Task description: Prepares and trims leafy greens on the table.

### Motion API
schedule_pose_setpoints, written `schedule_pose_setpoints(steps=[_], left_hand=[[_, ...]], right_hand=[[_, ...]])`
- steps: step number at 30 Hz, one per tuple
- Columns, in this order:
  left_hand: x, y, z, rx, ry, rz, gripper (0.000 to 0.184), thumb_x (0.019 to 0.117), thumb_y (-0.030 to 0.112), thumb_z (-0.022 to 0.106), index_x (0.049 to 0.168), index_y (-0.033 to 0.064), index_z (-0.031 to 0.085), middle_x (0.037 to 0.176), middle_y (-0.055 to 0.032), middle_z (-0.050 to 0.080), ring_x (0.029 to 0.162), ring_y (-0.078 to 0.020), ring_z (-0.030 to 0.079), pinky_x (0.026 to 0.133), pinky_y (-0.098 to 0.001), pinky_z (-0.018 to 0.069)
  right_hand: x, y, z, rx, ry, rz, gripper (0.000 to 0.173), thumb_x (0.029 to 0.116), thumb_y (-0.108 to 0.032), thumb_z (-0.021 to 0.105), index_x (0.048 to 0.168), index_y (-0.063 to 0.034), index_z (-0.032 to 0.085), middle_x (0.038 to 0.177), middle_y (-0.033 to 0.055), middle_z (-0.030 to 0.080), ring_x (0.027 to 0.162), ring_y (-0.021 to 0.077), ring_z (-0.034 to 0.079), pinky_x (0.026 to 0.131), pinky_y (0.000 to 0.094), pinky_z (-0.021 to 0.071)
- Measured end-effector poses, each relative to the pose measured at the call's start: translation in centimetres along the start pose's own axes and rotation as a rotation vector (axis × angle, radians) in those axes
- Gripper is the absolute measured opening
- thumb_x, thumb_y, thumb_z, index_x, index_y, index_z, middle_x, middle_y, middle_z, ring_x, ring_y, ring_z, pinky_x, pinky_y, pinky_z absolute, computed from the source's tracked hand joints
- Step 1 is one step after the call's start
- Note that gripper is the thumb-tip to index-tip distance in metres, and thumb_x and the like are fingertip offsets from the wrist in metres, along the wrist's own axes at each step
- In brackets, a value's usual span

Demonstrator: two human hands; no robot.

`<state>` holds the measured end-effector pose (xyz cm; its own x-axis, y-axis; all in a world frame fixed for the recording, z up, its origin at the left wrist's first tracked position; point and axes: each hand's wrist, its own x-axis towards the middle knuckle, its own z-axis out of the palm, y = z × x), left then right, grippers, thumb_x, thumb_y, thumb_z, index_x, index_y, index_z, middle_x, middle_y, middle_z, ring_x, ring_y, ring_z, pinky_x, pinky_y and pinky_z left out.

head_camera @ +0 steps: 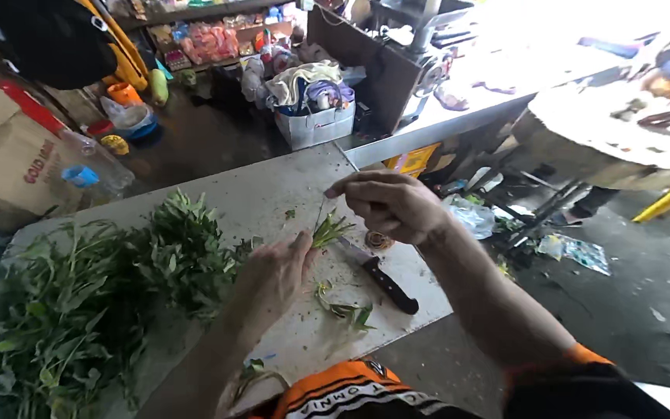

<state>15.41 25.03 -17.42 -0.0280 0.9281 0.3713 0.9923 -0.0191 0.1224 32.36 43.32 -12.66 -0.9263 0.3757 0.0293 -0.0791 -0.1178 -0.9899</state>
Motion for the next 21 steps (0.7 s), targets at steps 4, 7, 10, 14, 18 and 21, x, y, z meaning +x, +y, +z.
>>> schedule_pose_setpoints(steps=[4,7,10,14,18,21], left_hand=[[0.5,-0.3,-2.1,-0.202,-0.198,-0.139,0.036,0.1093,0.035,0.042,0.113,0.0067,0.064,0.077,-0.0108,0.063,0.069,-0.0286,0.067,0.06,-0.0463,0.0563],[0.2,-1.5,-3.5,-0.458,-0.273,-0.196,0.038,0.1098,0.038,0.042,0.127,0.0084,0.058,0.086,-0.0079,0.064,0.075,-0.0212,0.063,0.069,-0.0409,0.0556],[0.0,-2.0,-3.1,-0.465,-0.305,-0.212,0.04,0.1099,0.037,0.043,0.134,0.0093,0.057,0.099,-0.0105,0.068,0.086,-0.0223,0.067,0.079,-0.0422,0.0568],[1.4,-1.0,-2.2,-0.384,-0.318,-0.314,0.041,0.1098,0.035,0.044,0.139,0.0088,0.056,0.101,-0.0139,0.07,0.088,-0.0279,0.07,0.081,-0.0484,0.0575],[1.7,-0.6,-3.0,-0.443,-0.449,-0.197,0.04,0.1101,0.037,0.043,0.141,0.0145,0.056,0.098,-0.0095,0.07,0.083,-0.0217,0.069,0.079,-0.0428,0.0577],[0.7,-0.9,-3.6,-0.527,-0.434,0.06,0.035,0.1086,0.029,0.049,0.136,0.0094,0.06,0.113,-0.01,0.071,0.099,-0.0184,0.07,0.092,-0.0381,0.0574]], right_hand=[[-4.3,0.9,2.9,-0.391,-0.402,-0.14,0.033,0.1062,-0.013,0.051,0.134,-0.0055,0.066,0.095,0.0015,0.075,0.075,0.0067,0.071,0.068,0.0245,0.0624],[-5.1,6.3,2.0,-0.394,-0.215,0.155,0.03,0.107,-0.013,0.049,0.128,-0.0012,0.067,0.114,0.0088,0.075,0.097,0.0177,0.076,0.088,0.0368,0.065],[-4.6,10.0,1.5,-0.836,0.306,0.144,0.046,0.0996,-0.027,0.065,0.142,-0.0091,0.061,0.114,0.0111,0.074,0.09,0.021,0.074,0.081,0.0431,0.0622],[-5.5,8.2,3.9,-1.182,0.285,-0.499,0.074,0.0941,-0.037,0.073,0.152,0.0,0.045,0.143,0.0175,0.061,0.12,0.0207,0.067,0.098,0.0327,0.0568],[-3.8,4.7,2.7,-1.395,0.078,-0.607,0.052,0.1015,-0.029,0.062,0.148,-0.0073,0.053,0.156,0.0081,0.049,0.148,0.0264,0.042,0.114,0.039,0.046],[-1.8,4.4,-0.9,-1.24,0.056,-0.397,0.038,0.093,-0.02,0.073,0.129,-0.0094,0.067,0.148,0.0042,0.057,0.143,0.0241,0.048,0.109,0.0446,0.0491]])
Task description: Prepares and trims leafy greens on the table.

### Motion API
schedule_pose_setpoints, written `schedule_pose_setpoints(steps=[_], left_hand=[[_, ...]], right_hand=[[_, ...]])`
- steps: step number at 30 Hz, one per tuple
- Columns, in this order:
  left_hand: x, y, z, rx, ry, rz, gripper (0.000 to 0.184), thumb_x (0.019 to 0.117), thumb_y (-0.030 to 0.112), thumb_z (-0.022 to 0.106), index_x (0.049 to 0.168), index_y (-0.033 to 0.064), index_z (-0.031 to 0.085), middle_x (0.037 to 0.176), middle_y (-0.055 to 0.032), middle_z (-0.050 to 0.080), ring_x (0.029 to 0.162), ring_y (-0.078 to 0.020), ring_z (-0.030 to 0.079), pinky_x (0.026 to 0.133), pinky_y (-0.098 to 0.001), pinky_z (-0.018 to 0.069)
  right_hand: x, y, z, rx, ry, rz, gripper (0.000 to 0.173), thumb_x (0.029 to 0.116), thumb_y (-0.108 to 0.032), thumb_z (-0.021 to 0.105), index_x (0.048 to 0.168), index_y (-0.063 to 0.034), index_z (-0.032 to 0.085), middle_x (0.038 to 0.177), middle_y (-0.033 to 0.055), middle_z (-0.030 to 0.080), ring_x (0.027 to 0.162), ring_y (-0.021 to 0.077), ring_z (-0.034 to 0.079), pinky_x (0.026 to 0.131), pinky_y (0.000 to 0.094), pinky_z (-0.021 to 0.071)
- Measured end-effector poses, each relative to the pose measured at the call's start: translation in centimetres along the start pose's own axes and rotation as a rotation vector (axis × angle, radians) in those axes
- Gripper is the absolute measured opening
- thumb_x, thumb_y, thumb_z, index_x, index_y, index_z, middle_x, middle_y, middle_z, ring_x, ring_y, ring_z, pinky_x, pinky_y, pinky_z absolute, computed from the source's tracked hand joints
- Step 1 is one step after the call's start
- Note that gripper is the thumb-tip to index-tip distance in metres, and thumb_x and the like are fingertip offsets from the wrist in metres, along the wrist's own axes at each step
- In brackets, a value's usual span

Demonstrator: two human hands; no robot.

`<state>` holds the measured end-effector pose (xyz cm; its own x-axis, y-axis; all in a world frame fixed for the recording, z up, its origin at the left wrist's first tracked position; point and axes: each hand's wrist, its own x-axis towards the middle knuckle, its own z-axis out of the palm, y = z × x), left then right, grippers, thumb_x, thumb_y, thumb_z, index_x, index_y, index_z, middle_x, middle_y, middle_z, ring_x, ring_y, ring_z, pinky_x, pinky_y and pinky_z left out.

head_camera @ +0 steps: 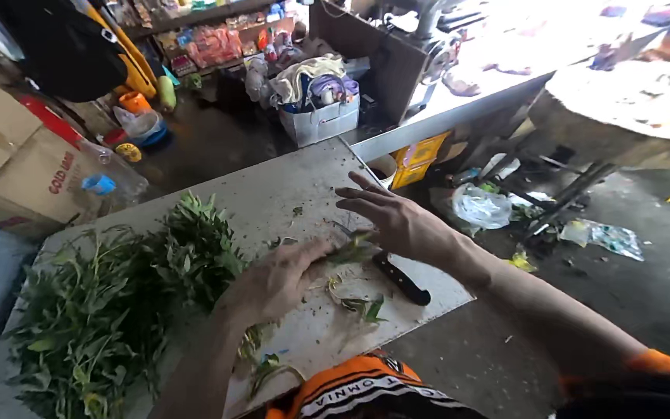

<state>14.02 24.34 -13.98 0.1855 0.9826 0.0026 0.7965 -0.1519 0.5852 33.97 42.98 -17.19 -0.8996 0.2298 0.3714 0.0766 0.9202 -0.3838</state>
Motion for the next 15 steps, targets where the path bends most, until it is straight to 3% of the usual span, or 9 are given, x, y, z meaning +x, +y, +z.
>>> schedule_pose_setpoints(steps=[2,4,5,6,8,9,11,13,15], left_hand=[[-0.8,0.1,0.0,-0.042,0.038,0.112,0.033,0.1078,0.028,0.051,0.133,0.0087,0.061,0.115,-0.009,0.07,0.103,-0.014,0.068,0.095,-0.0317,0.0552],[-1.4,-0.3,0.0,-0.161,0.091,0.123,0.037,0.1082,0.034,0.049,0.132,0.0073,0.059,0.108,-0.0057,0.068,0.094,-0.0057,0.065,0.087,-0.0231,0.0544],[-1.7,-0.7,0.0,-0.226,0.129,0.104,0.042,0.1074,0.041,0.048,0.13,0.0071,0.058,0.101,-0.0021,0.066,0.087,-0.0014,0.062,0.08,-0.0193,0.0534],[-1.9,-1.0,-0.1,-0.271,0.166,0.069,0.047,0.1057,0.047,0.049,0.13,0.0074,0.057,0.098,0.0002,0.065,0.083,0.0004,0.06,0.076,-0.0185,0.053],[-1.8,-1.5,0.0,-0.27,0.259,0.025,0.042,0.1059,0.045,0.051,0.126,0.0085,0.057,0.089,0.0017,0.061,0.072,-0.0007,0.056,0.065,-0.0184,0.0499],[-1.7,-1.5,0.1,-0.238,0.303,0.006,0.039,0.1065,0.042,0.051,0.126,0.0094,0.058,0.086,0.0016,0.061,0.068,-0.0017,0.055,0.063,-0.0189,0.0492],[-1.4,-1.3,0.7,-0.136,0.382,-0.018,0.037,0.1063,0.04,0.052,0.127,0.0127,0.065,0.085,0.0014,0.064,0.068,-0.0025,0.057,0.064,-0.0199,0.0506],[-1.1,-1.1,1.5,0.004,0.444,-0.017,0.037,0.1052,0.042,0.053,0.123,0.0155,0.071,0.093,0.0014,0.071,0.077,-0.0036,0.065,0.071,-0.0231,0.0559],[-0.7,-1.1,2.5,0.146,0.496,-0.015,0.036,0.1052,0.041,0.052,0.118,0.017,0.075,0.1,0.0004,0.075,0.086,-0.008,0.071,0.077,-0.0284,0.0597]], right_hand=[[-0.4,0.7,1.0,0.311,0.02,0.076,0.022,0.0918,-0.016,0.074,0.111,-0.0069,0.075,0.115,0.002,0.074,0.111,0.0099,0.068,0.096,0.0334,0.0575],[-1.9,-1.0,2.8,0.654,-0.006,0.074,0.016,0.0959,-0.014,0.065,0.104,-0.003,0.073,0.095,-0.0013,0.074,0.085,-0.0006,0.068,0.078,0.0204,0.0579],[-2.6,-2.0,4.1,0.816,-0.017,0.02,0.022,0.1021,-0.023,0.06,0.101,-0.0053,0.072,0.09,-0.0046,0.073,0.079,-0.0035,0.065,0.072,0.0169,0.0556],[-3.1,-2.7,5.4,0.979,-0.051,-0.064,0.03,0.106,-0.031,0.055,0.103,-0.0057,0.072,0.096,-0.0012,0.074,0.085,0.0018,0.068,0.076,0.0216,0.0579],[-3.2,-3.7,8.1,1.239,-0.05,-0.14,0.031,0.1072,-0.035,0.054,0.104,-0.01,0.071,0.097,0.0013,0.074,0.088,0.0089,0.07,0.079,0.0282,0.0599],[-3.1,-3.8,9.2,1.363,-0.032,-0.086,0.028,0.1067,-0.036,0.054,0.102,-0.0147,0.072,0.093,-0.0012,0.074,0.085,0.0087,0.07,0.077,0.0289,0.0599],[-2.1,-3.4,10.1,1.615,0.028,0.241,0.025,0.1028,-0.032,0.053,0.09,-0.0214,0.071,0.075,-0.0081,0.066,0.069,0.0033,0.062,0.067,0.0238,0.0532],[-0.5,-2.3,9.3,1.77,0.124,0.594,0.033,0.1032,-0.024,0.039,0.081,-0.0189,0.063,0.061,-0.0101,0.053,0.05,-0.0016,0.047,0.05,0.0162,0.0422],[0.8,-1.3,7.3,1.789,0.152,0.72,0.036,0.1086,-0.021,0.033,0.086,-0.0122,0.06,0.061,-0.0082,0.051,0.044,-0.0028,0.039,0.043,0.0131,0.0364]])
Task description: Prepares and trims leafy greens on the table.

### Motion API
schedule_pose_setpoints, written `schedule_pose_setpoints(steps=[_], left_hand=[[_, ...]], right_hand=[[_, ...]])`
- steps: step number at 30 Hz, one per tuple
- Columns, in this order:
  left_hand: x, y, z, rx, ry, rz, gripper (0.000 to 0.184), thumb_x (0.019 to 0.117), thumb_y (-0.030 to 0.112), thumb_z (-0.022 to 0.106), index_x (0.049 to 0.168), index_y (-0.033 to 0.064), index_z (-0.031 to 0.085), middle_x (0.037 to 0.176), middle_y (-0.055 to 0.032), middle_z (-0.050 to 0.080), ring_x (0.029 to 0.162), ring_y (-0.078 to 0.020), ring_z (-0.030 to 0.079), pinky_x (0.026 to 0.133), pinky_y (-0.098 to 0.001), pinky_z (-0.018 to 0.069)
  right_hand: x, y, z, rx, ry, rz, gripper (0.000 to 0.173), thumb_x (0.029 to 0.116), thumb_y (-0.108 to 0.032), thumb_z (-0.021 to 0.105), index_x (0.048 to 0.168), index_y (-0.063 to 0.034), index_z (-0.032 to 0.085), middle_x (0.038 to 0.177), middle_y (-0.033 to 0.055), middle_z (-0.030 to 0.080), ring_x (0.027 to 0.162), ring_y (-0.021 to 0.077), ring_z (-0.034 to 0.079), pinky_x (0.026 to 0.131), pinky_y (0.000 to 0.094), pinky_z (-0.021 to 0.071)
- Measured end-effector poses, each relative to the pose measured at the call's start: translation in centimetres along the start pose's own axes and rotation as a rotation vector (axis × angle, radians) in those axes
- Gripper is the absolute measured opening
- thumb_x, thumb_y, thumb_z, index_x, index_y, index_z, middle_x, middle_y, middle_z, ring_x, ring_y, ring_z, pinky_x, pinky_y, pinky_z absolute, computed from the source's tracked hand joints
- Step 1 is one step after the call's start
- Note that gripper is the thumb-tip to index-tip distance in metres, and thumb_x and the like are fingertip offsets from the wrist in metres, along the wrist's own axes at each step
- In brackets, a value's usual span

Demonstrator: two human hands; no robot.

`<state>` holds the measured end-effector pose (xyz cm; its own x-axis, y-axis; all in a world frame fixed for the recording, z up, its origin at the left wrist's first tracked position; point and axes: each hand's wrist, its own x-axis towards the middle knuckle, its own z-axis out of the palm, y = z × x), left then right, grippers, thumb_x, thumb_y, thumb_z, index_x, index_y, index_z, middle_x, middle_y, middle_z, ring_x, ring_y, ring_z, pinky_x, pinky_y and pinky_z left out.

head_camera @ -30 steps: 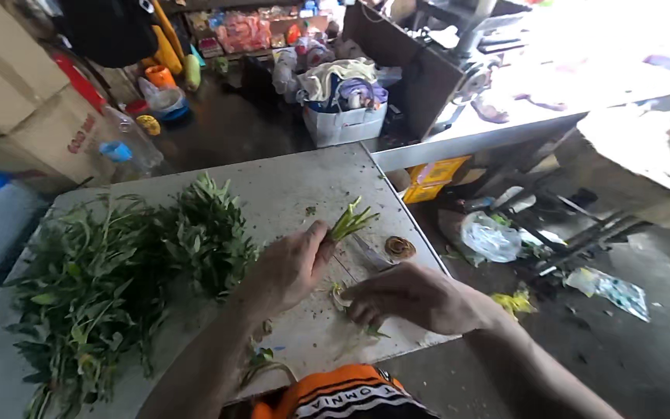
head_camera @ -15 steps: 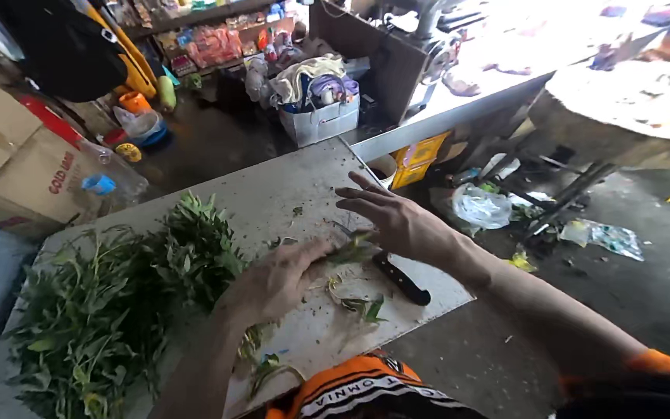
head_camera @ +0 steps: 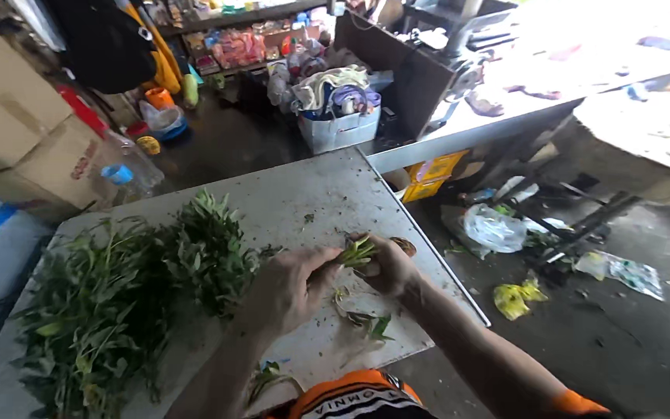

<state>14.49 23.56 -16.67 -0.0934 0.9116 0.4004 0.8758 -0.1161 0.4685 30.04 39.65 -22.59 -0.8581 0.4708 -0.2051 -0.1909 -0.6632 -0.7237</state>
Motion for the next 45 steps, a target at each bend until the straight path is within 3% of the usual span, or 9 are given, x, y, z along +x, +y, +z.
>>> schedule_pose_setpoints(steps=[9,13,16,22,30,34,36,39,45], left_hand=[[0.5,0.5,0.9,0.078,0.004,-0.143,0.031,0.1044,0.033,0.053,0.116,0.0122,0.073,0.097,-0.0067,0.073,0.078,-0.0194,0.071,0.067,-0.0398,0.0597],[0.7,0.2,-0.7,-0.337,-0.027,-0.227,0.031,0.1069,0.032,0.051,0.12,0.0092,0.066,0.095,0.0,0.068,0.079,-0.0036,0.065,0.073,-0.0208,0.0565],[1.0,-0.3,-0.6,-0.395,-0.018,-0.312,0.03,0.1064,0.032,0.052,0.12,0.0105,0.067,0.093,0.0019,0.069,0.077,-0.0035,0.066,0.072,-0.0216,0.0578],[2.9,-0.1,-1.9,-0.252,-0.16,-0.381,0.032,0.1064,0.036,0.053,0.129,0.0148,0.061,0.089,-0.001,0.067,0.074,-0.0099,0.065,0.07,-0.0304,0.0576],[0.9,-0.6,-2.5,-0.616,-0.276,-0.092,0.026,0.1053,0.026,0.056,0.116,0.0026,0.058,0.091,0.0004,0.065,0.077,-0.003,0.063,0.071,-0.0203,0.0557],[0.4,-1.1,-2.2,-0.5,-0.177,-0.222,0.04,0.1037,0.035,0.058,0.126,0.0027,0.05,0.091,0.0005,0.065,0.076,-0.0051,0.064,0.071,-0.0231,0.0572],[0.5,-1.1,-2.1,-0.458,-0.185,-0.241,0.042,0.103,0.036,0.059,0.129,0.0043,0.051,0.09,0.0015,0.064,0.074,-0.0039,0.062,0.069,-0.0211,0.0546],[1.3,-0.7,-0.7,-0.386,-0.197,-0.224,0.038,0.1042,0.036,0.058,0.13,0.0089,0.06,0.087,0.0018,0.065,0.07,-0.0029,0.059,0.066,-0.0198,0.0518],[3.8,0.9,3.7,-0.055,-0.312,-0.284,0.035,0.1071,0.038,0.05,0.117,0.0096,0.068,0.092,-0.0059,0.068,0.079,-0.015,0.065,0.074,-0.0353,0.0555]], right_hand=[[-6.4,-2.6,2.4,-0.815,-0.377,-0.413,0.035,0.1062,-0.012,0.048,0.136,0.0005,0.063,0.097,0.0032,0.076,0.078,0.0098,0.072,0.07,0.0278,0.0634],[-6.0,1.9,0.8,-1.011,-0.044,-0.343,0.029,0.1052,-0.012,0.05,0.125,-0.0017,0.069,0.109,0.0057,0.077,0.091,0.0142,0.077,0.083,0.0335,0.0662],[-4.5,4.3,0.8,-1.306,0.3,-0.698,0.045,0.0977,-0.02,0.068,0.139,-0.0008,0.062,0.119,0.0093,0.075,0.091,0.0103,0.076,0.078,0.0279,0.064],[-2.5,-0.8,3.2,-1.762,0.031,-1.205,0.039,0.1046,-0.019,0.059,0.139,-0.0013,0.059,0.15,0.0141,0.056,0.145,0.0291,0.046,0.116,0.0389,0.0443],[-0.6,-4.0,0.0,-0.782,-0.364,-0.552,0.01,0.0897,-0.012,0.075,0.099,-0.0139,0.073,0.094,-0.0049,0.075,0.084,0.0041,0.07,0.078,0.0249,0.0597],[-2.1,1.9,-4.5,-1.082,0.345,-0.737,0.017,0.0933,-0.014,0.07,0.107,-0.0034,0.07,0.098,0.005,0.074,0.089,0.0123,0.072,0.082,0.031,0.0624],[-3.7,4.1,-7.7,-1.467,0.597,-0.571,0.044,0.0889,-0.031,0.076,0.118,0.0006,0.067,0.111,0.0214,0.069,0.103,0.0374,0.067,0.09,0.0568,0.0548],[-5.6,5.7,-10.3,-1.594,0.656,-0.121,0.084,0.0781,-0.045,0.087,0.138,0.0031,0.054,0.126,0.0361,0.057,0.114,0.0565,0.058,0.093,0.0727,0.0463],[-6.1,5.3,-13.0,-1.49,0.572,0.071,0.057,0.0921,-0.025,0.072,0.138,0.0019,0.053,0.126,0.0262,0.062,0.111,0.0414,0.064,0.095,0.0575,0.0524]])
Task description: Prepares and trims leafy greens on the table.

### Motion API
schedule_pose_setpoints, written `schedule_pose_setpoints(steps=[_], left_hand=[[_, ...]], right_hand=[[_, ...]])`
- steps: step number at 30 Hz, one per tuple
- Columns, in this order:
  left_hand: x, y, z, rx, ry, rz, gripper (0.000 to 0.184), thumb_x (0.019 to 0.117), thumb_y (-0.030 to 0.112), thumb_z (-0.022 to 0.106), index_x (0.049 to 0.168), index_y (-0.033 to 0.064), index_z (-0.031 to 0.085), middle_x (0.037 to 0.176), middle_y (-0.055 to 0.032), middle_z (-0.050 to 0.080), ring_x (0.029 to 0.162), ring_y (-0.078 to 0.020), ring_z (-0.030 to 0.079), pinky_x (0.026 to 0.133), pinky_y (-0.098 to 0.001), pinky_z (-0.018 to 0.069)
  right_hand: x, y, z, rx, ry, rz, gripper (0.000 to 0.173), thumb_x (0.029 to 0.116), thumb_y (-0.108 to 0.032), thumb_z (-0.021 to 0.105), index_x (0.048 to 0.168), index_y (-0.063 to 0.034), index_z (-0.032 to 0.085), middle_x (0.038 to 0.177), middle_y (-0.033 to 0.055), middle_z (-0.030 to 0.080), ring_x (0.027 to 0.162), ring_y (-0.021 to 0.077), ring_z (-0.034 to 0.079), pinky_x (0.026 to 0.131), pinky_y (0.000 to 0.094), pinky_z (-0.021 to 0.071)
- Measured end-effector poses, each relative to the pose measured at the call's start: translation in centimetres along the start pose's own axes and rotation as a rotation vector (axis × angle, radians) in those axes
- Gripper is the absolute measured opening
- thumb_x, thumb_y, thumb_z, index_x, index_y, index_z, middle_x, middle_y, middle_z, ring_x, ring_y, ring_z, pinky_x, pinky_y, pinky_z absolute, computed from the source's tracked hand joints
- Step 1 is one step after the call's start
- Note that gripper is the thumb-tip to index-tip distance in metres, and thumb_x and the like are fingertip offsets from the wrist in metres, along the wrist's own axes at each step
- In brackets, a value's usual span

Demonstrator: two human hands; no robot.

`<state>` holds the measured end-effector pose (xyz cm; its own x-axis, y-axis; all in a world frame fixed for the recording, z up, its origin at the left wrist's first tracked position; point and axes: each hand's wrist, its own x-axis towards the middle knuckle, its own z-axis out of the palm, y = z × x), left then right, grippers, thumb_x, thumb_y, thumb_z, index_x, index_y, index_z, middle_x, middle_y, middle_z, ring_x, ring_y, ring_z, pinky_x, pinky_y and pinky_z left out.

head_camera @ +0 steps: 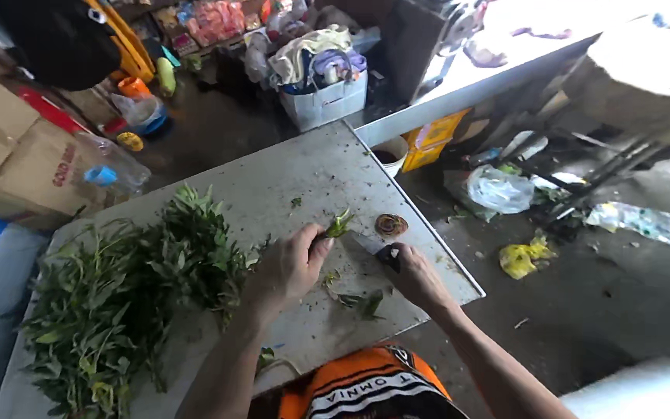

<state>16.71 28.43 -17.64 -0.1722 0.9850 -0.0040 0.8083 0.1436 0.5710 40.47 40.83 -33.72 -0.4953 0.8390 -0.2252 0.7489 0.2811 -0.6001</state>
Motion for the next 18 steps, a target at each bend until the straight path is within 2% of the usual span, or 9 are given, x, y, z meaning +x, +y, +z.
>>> schedule_pose_setpoints(steps=[2,4,7,9,12,18], left_hand=[[0.9,0.3,0.6,0.053,-0.058,-0.082,0.037,0.1081,0.037,0.048,0.118,0.0069,0.067,0.093,-0.0105,0.068,0.083,-0.0219,0.067,0.078,-0.0427,0.0558],[1.7,0.6,1.3,0.082,-0.098,-0.161,0.038,0.1087,0.037,0.047,0.119,0.0063,0.066,0.093,-0.0125,0.068,0.084,-0.0255,0.067,0.079,-0.0463,0.0556],[3.0,1.1,2.2,0.11,-0.133,-0.247,0.036,0.1088,0.037,0.047,0.118,0.0063,0.065,0.088,-0.0123,0.067,0.081,-0.027,0.067,0.077,-0.0475,0.0551],[3.8,1.8,3.0,0.122,-0.151,-0.274,0.036,0.109,0.036,0.047,0.117,0.0057,0.064,0.087,-0.013,0.067,0.081,-0.0276,0.067,0.077,-0.0476,0.055],[4.7,3.0,3.3,0.139,-0.181,-0.306,0.035,0.1088,0.035,0.048,0.12,0.0054,0.064,0.092,-0.0143,0.068,0.087,-0.0288,0.068,0.082,-0.0479,0.0543],[4.7,3.0,2.6,0.124,-0.098,-0.279,0.036,0.1074,0.035,0.049,0.115,0.0057,0.068,0.088,-0.0108,0.069,0.082,-0.0237,0.068,0.078,-0.0436,0.0557]], right_hand=[[-1.0,0.0,-0.7,0.141,0.026,-0.004,0.056,0.0905,-0.024,0.07,0.138,0.0001,0.052,0.115,0.0204,0.065,0.096,0.034,0.068,0.084,0.0537,0.0558],[-2.5,-0.3,-1.7,0.258,0.09,-0.026,0.053,0.0898,-0.027,0.066,0.135,-0.0027,0.054,0.1,0.0123,0.069,0.081,0.0237,0.068,0.073,0.0458,0.0574],[-3.4,-1.1,-2.7,0.299,0.224,-0.209,0.047,0.0932,-0.031,0.06,0.13,-0.0012,0.058,0.084,0.007,0.066,0.064,0.0148,0.06,0.057,0.0363,0.0528],[-3.0,-2.3,-3.4,0.267,0.211,-0.306,0.045,0.0947,-0.033,0.062,0.127,-0.0019,0.06,0.081,0.007,0.067,0.061,0.0159,0.061,0.055,0.0369,0.0537],[-1.4,-4.2,-3.2,0.198,0.163,-0.383,0.047,0.0947,-0.036,0.064,0.128,-0.0032,0.06,0.088,0.0098,0.071,0.068,0.0218,0.068,0.059,0.0433,0.0576],[2.4,-6.1,-2.5,0.131,0.223,-0.481,0.044,0.0934,-0.036,0.065,0.124,-0.0041,0.06,0.088,0.0104,0.071,0.068,0.0242,0.07,0.058,0.0433,0.0578]])
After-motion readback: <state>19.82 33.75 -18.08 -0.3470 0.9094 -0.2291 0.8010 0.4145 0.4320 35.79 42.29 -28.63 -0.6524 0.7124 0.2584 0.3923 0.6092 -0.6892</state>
